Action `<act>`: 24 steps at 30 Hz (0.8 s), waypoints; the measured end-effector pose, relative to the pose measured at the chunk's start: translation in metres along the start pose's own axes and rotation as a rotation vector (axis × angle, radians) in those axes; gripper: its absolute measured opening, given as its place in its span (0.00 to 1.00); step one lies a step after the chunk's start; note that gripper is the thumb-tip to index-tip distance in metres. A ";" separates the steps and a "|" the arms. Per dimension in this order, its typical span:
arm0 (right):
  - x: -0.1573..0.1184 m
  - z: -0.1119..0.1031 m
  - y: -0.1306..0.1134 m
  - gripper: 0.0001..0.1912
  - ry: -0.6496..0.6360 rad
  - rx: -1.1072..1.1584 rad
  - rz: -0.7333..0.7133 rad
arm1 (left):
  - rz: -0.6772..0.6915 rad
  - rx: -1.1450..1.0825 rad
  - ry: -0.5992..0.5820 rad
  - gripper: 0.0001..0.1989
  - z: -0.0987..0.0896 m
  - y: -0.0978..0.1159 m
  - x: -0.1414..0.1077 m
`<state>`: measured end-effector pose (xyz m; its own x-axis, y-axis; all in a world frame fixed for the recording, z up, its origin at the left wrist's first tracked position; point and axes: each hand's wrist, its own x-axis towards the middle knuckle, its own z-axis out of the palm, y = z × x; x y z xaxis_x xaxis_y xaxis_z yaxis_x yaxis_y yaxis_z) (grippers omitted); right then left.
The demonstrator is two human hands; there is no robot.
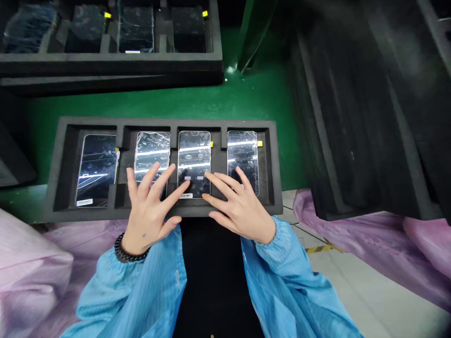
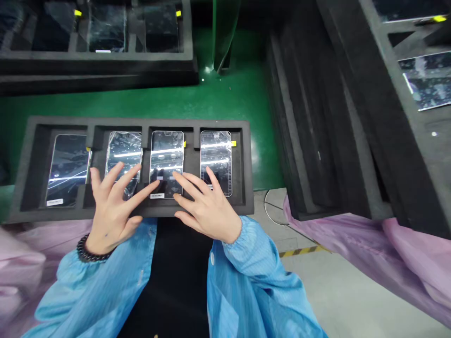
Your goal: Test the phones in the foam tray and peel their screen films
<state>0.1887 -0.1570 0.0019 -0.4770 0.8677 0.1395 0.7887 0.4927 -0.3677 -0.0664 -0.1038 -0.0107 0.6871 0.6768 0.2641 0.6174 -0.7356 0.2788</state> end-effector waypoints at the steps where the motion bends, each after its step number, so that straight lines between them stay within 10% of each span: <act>1: 0.002 0.000 0.000 0.18 0.016 0.004 0.013 | -0.029 0.008 -0.020 0.33 0.001 0.000 0.001; 10: 0.023 0.001 0.000 0.22 0.019 -0.036 0.113 | -0.119 -0.036 0.004 0.34 0.000 -0.001 -0.001; 24: -0.028 -0.027 0.043 0.16 0.258 -0.001 0.352 | -0.156 -0.019 0.047 0.21 -0.006 -0.005 -0.008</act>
<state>0.2462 -0.1589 0.0071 -0.0664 0.9707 0.2311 0.8863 0.1638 -0.4333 -0.0775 -0.1049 -0.0084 0.5641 0.7840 0.2591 0.7079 -0.6207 0.3370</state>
